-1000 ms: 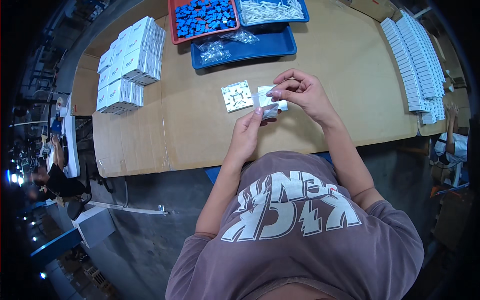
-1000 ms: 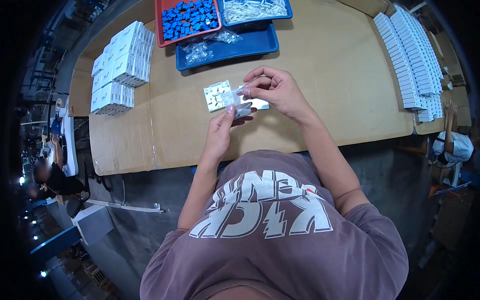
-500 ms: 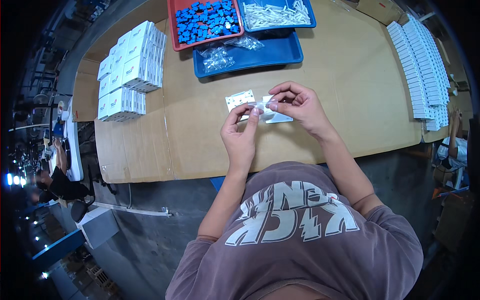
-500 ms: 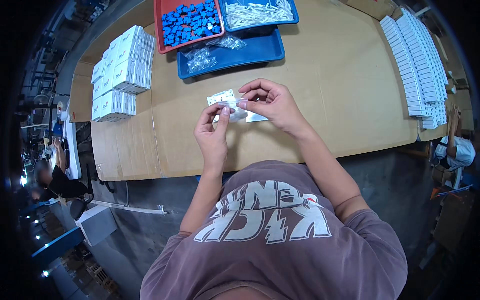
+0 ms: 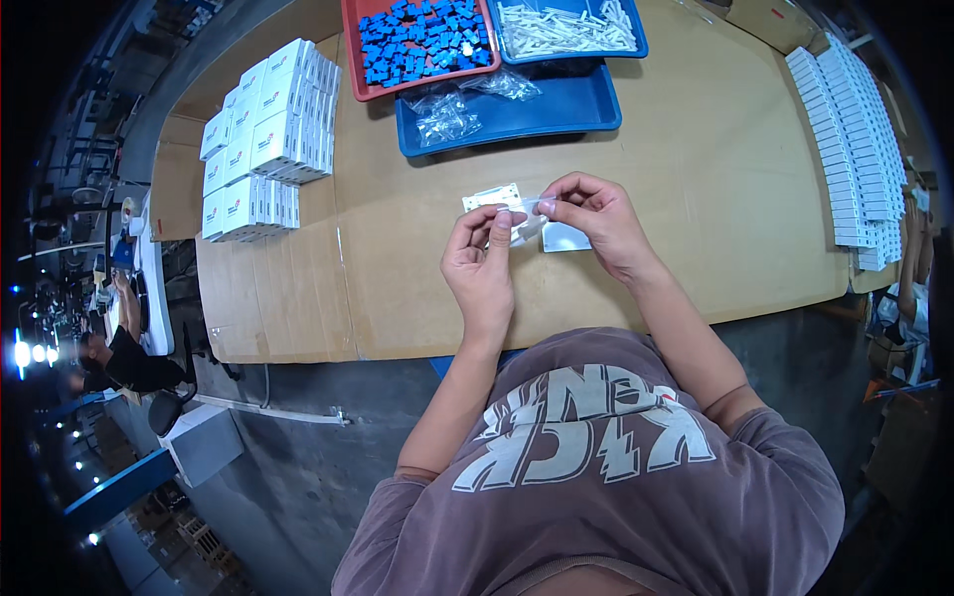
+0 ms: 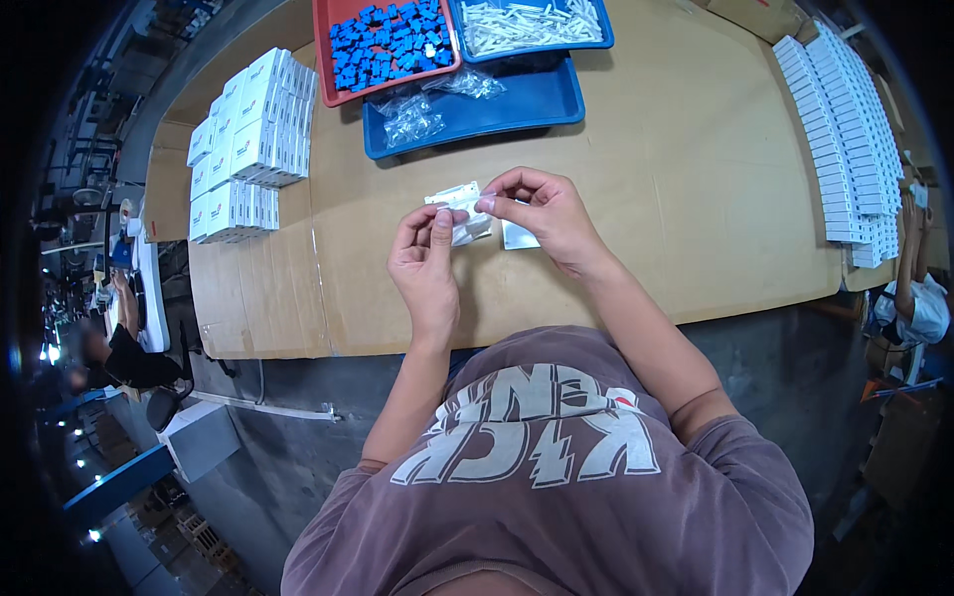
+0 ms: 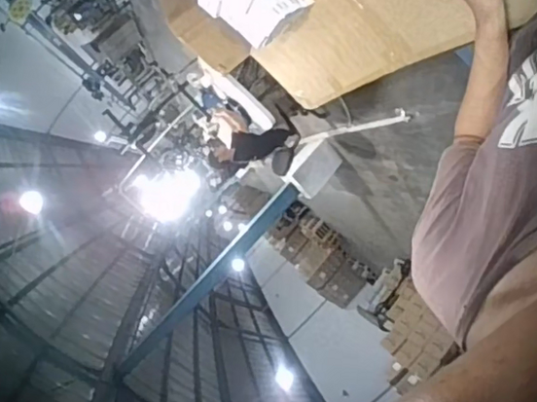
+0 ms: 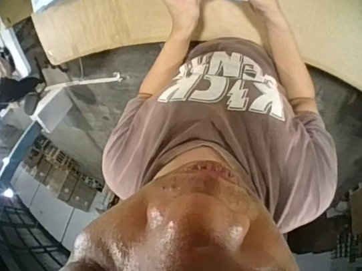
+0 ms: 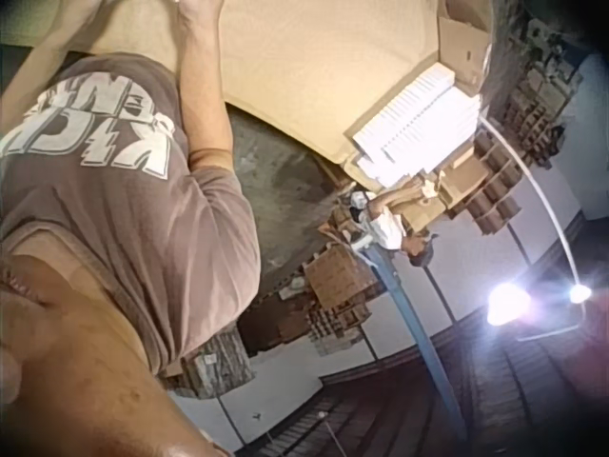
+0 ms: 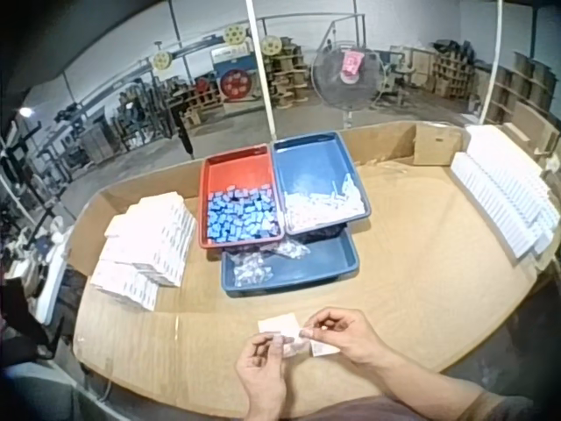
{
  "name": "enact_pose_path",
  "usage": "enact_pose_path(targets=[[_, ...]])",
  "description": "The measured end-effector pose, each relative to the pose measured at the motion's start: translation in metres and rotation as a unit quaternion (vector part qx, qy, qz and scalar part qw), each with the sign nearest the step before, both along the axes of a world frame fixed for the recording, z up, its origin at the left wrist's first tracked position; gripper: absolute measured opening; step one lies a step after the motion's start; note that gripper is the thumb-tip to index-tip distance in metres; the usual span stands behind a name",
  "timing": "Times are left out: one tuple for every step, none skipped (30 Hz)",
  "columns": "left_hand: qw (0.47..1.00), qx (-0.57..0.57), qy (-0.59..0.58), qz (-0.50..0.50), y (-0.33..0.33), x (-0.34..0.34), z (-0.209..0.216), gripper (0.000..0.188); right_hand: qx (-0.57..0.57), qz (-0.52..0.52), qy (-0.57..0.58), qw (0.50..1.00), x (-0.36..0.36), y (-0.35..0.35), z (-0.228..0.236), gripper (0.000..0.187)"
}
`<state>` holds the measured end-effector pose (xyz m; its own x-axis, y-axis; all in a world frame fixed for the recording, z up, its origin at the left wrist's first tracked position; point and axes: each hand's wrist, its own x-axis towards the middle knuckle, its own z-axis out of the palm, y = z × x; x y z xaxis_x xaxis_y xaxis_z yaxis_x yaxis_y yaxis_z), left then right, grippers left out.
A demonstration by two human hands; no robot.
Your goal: Assembling and inspecting small white electronic modules with connectors at a workstation.
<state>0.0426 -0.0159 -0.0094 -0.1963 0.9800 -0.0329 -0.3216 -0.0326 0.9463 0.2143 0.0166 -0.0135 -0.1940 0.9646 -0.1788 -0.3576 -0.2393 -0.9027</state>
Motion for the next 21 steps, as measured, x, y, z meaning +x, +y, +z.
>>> enact_pose_path(targets=[[1.000, -0.001, 0.001, 0.002, 0.0006, -0.0013, -0.0014, 0.017, 0.005, 0.003, -0.002, 1.000, -0.0003, 0.0009, -0.0001, 0.014], [1.000, 0.007, 0.017, 0.005, 0.0011, -0.0033, -0.0037, 0.017, 0.005, 0.005, -0.001, 1.000, -0.0006, 0.0013, 0.0012, 0.014], [0.999, 0.014, 0.033, 0.008, 0.0016, -0.0047, -0.0048, 0.017, -0.006, 0.008, 0.008, 1.000, -0.0005, 0.0018, 0.0034, 0.013], [0.999, 0.014, 0.034, 0.009, 0.0014, -0.0058, -0.0046, 0.017, -0.017, 0.012, 0.017, 1.000, -0.0004, 0.0021, 0.0045, 0.012], [0.999, 0.014, 0.040, 0.004, 0.0011, -0.0067, -0.0038, 0.017, -0.017, 0.012, 0.017, 1.000, -0.0005, 0.0023, 0.0042, 0.012], [0.999, 0.015, 0.046, 0.000, 0.0010, -0.0069, -0.0032, 0.016, -0.014, 0.016, 0.015, 1.000, -0.0004, 0.0027, 0.0039, 0.012], [0.999, 0.015, 0.046, 0.000, 0.0011, -0.0065, -0.0033, 0.016, -0.012, 0.018, 0.012, 1.000, -0.0002, 0.0029, 0.0036, 0.012], [0.999, 0.019, 0.043, -0.001, 0.0012, -0.0058, -0.0036, 0.015, -0.011, 0.018, 0.012, 1.000, 0.0000, 0.0031, 0.0029, 0.012], [0.999, 0.023, 0.041, -0.003, 0.0014, -0.0052, -0.0042, 0.015, 0.003, 0.018, 0.002, 1.000, -0.0001, 0.0032, 0.0018, 0.012], [0.999, 0.023, 0.041, -0.004, 0.0010, -0.0048, -0.0050, 0.015, 0.017, 0.018, -0.009, 1.000, -0.0002, 0.0032, 0.0007, 0.012], [0.998, 0.028, 0.050, -0.005, 0.0002, -0.0046, -0.0059, 0.014, 0.017, 0.016, -0.009, 1.000, -0.0004, 0.0028, -0.0002, 0.012], [0.998, 0.032, 0.060, -0.005, -0.0007, -0.0045, -0.0063, 0.014, 0.036, 0.018, -0.018, 0.999, -0.0013, 0.0018, -0.0011, 0.013], [0.998, 0.032, 0.061, -0.006, -0.0011, -0.0034, -0.0060, 0.014, 0.055, 0.019, -0.027, 0.998, -0.0020, 0.0010, -0.0013, 0.013], [0.999, 0.034, 0.034, 0.001, -0.0016, -0.0017, -0.0055, 0.014, 0.055, 0.018, -0.027, 0.998, -0.0026, 0.0006, 0.0001, 0.013], [0.999, 0.036, 0.008, 0.008, -0.0022, -0.0009, -0.0049, 0.015, 0.057, 0.022, -0.029, 0.998, -0.0032, -0.0001, 0.0020, 0.013], [0.999, 0.036, 0.009, 0.008, -0.0026, -0.0011, -0.0038, 0.015, 0.059, 0.026, -0.031, 0.997, -0.0036, -0.0006, 0.0031, 0.013], [0.999, 0.033, 0.014, 0.003, -0.0030, -0.0016, -0.0026, 0.015, 0.059, 0.026, -0.030, 0.997, -0.0037, -0.0009, 0.0030, 0.013], [0.999, 0.028, 0.020, -0.003, -0.0027, -0.0015, -0.0024, 0.015, 0.058, 0.023, -0.027, 0.998, -0.0027, -0.0011, 0.0020, 0.013], [0.999, 0.027, 0.021, -0.004, -0.0023, -0.0019, -0.0027, 0.015, 0.056, 0.021, -0.024, 0.998, -0.0018, -0.0012, 0.0012, 0.013], [0.999, 0.022, 0.039, -0.012, -0.0018, -0.0026, -0.0033, 0.015, 0.055, 0.020, -0.024, 0.998, -0.0009, -0.0014, 0.0007, 0.013], [0.998, 0.017, 0.057, -0.019, -0.0023, -0.0038, -0.0035, 0.015, 0.053, 0.019, -0.022, 0.998, -0.0005, -0.0019, 0.0011, 0.012]])
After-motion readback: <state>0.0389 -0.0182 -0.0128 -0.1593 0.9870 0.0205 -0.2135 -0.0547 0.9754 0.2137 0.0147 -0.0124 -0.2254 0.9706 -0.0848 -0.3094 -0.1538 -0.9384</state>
